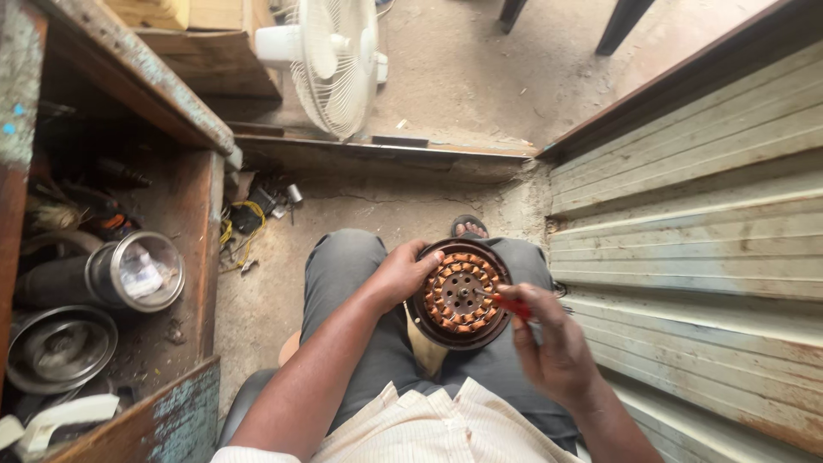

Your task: The person uses a screwdriver to adjust copper windings on a circular electrical component held on their lap. They rotate the component and repeatedly insert the tool into the slots to manipulate the internal structure.

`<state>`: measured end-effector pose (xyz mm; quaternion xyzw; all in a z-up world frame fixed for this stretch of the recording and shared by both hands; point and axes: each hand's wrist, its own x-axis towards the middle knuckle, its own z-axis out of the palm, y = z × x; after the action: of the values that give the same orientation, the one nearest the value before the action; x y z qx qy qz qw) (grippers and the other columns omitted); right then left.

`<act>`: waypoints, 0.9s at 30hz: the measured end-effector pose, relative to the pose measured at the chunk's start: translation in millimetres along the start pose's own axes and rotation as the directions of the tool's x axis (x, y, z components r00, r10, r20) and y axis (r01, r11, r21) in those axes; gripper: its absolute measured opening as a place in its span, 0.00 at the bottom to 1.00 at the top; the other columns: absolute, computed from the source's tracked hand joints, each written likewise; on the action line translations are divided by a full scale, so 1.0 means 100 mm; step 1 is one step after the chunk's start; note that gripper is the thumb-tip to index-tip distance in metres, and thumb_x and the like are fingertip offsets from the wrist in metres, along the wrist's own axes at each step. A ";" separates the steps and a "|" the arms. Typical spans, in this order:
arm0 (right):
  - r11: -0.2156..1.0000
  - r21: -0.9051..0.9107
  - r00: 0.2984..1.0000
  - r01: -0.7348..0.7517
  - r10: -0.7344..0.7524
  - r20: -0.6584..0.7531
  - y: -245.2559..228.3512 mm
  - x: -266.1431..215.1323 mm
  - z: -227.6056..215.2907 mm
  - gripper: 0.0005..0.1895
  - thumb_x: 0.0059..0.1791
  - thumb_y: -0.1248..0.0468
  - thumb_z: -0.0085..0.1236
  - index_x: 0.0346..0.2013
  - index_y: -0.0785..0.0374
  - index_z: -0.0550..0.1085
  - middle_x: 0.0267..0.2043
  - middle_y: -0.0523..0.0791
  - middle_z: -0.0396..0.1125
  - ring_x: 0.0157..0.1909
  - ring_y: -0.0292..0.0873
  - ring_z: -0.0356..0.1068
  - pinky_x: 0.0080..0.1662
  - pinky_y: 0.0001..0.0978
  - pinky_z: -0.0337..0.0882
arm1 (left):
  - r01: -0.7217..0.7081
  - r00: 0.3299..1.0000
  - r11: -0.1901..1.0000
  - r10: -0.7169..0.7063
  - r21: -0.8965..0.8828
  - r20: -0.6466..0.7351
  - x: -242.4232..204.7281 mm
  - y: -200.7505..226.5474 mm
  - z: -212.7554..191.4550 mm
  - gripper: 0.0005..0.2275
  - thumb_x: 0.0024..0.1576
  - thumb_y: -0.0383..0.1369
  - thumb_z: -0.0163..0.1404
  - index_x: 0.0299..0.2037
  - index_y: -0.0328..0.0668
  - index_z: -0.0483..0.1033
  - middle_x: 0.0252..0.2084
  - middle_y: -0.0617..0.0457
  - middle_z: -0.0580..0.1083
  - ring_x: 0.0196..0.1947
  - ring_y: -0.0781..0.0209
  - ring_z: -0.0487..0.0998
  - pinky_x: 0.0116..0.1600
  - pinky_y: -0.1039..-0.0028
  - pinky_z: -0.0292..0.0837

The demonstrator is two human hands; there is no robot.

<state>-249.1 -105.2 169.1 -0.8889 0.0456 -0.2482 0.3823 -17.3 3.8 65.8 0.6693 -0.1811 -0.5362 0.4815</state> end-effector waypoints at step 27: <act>0.918 -0.395 0.985 -0.024 -0.045 -0.166 0.07 0.13 0.33 0.25 0.49 0.64 0.70 0.60 0.54 0.74 0.44 0.44 0.71 0.40 0.43 0.76 0.39 0.36 0.78 | 0.074 0.997 0.990 -0.070 -0.117 0.036 0.17 -0.18 0.00 0.17 0.63 0.36 0.49 0.55 0.28 0.74 0.43 0.43 0.81 0.39 0.62 0.82 0.44 0.71 0.78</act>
<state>-221.6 -91.9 150.5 -0.9234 0.1228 -0.3114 0.1879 -16.1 -0.5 42.0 0.6372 -0.1323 -0.5734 0.4976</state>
